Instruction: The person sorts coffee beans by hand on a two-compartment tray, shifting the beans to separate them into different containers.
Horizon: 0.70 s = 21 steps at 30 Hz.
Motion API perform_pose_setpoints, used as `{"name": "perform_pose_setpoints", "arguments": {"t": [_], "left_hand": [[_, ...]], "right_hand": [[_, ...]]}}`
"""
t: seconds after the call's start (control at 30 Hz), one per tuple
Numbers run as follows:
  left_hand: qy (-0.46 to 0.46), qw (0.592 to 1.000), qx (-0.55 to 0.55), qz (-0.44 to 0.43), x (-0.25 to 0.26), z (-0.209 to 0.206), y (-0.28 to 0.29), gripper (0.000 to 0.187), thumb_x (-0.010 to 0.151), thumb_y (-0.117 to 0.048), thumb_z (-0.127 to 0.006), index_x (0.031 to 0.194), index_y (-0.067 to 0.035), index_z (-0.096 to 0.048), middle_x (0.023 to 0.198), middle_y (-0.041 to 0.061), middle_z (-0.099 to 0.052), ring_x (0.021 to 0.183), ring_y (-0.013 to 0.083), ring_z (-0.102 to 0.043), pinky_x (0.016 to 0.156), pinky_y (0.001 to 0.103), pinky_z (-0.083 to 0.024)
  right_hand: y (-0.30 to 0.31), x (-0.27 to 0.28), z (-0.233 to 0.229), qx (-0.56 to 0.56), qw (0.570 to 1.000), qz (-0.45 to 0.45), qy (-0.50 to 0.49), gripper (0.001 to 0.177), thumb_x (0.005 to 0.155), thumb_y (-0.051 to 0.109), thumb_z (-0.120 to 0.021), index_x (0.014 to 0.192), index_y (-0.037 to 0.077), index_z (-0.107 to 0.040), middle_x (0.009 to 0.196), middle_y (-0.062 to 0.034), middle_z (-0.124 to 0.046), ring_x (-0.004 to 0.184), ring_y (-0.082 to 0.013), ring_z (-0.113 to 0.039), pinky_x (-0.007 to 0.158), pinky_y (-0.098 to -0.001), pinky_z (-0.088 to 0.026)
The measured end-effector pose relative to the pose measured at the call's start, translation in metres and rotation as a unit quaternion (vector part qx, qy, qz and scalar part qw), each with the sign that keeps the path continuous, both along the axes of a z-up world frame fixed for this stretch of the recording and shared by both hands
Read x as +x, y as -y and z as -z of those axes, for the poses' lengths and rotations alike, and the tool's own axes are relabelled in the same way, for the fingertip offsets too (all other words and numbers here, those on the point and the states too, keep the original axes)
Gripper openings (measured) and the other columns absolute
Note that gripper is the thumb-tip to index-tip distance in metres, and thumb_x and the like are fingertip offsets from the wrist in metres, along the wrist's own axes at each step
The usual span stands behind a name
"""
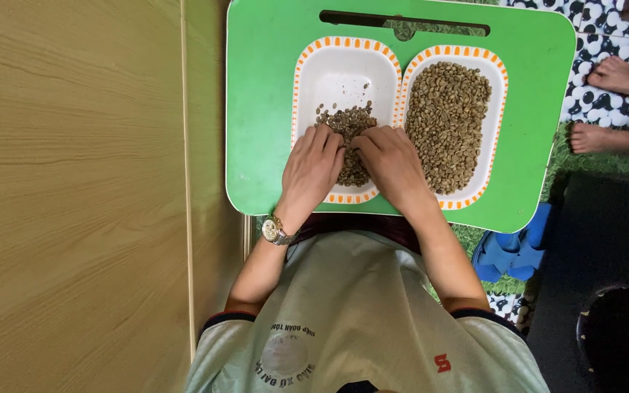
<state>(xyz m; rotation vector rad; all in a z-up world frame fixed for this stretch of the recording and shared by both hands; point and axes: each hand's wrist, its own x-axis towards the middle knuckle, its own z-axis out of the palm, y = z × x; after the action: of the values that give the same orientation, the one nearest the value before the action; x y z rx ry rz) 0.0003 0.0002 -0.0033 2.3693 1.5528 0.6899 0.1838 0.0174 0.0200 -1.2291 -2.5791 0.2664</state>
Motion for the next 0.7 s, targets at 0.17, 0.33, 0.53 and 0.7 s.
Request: {"name": "perform_pose_setpoints", "arguments": {"t": [0.17, 0.33, 0.53, 0.7], "left_hand": [[-0.003, 1.000, 0.001, -0.002, 0.001, -0.005, 0.001, 0.007, 0.099, -0.013, -0.060, 0.095, -0.008, -0.059, 0.091, 0.003, -0.047, 0.086, 0.0204, -0.046, 0.071, 0.033, -0.039], [-0.001, 1.000, 0.001, -0.003, 0.001, -0.003, 0.000, 0.008, 0.100, -0.013, -0.059, 0.096, -0.007, -0.058, 0.091, 0.004, -0.046, 0.086, 0.0210, -0.046, 0.070, 0.034, -0.039], [0.004, 1.000, -0.005, -0.002, 0.001, -0.001, 0.000, 0.008, 0.101, -0.014, -0.059, 0.097, -0.007, -0.059, 0.091, 0.004, -0.047, 0.086, 0.0208, -0.046, 0.069, 0.034, -0.038], [0.000, 1.000, -0.002, -0.004, 0.001, -0.002, 0.000, 0.008, 0.102, -0.013, -0.058, 0.097, -0.006, -0.060, 0.092, 0.004, -0.047, 0.085, 0.0195, -0.045, 0.068, 0.033, -0.037]], "right_hand": [[0.002, 0.005, 0.009, -0.008, 0.999, -0.002, -0.039, 0.009, 0.104, 0.009, -0.065, 0.110, 0.006, -0.070, 0.098, -0.0073, -0.063, 0.089, -0.0272, -0.064, 0.075, -0.0367, -0.049], [0.003, 0.007, 0.004, -0.016, 0.996, 0.001, -0.087, 0.008, 0.103, 0.006, -0.067, 0.109, 0.003, -0.070, 0.097, -0.0103, -0.065, 0.090, -0.0316, -0.066, 0.076, -0.0402, -0.052], [0.008, 0.038, 0.014, -0.036, 0.990, 0.035, -0.133, 0.009, 0.101, 0.005, -0.071, 0.108, 0.003, -0.074, 0.100, -0.0136, -0.072, 0.098, -0.0337, -0.070, 0.084, -0.0422, -0.056], [0.012, 0.080, 0.005, -0.045, 0.988, 0.089, -0.122, 0.013, 0.104, 0.000, -0.065, 0.113, 0.001, -0.075, 0.102, -0.0152, -0.073, 0.101, -0.0326, -0.070, 0.091, -0.0403, -0.055]]}}
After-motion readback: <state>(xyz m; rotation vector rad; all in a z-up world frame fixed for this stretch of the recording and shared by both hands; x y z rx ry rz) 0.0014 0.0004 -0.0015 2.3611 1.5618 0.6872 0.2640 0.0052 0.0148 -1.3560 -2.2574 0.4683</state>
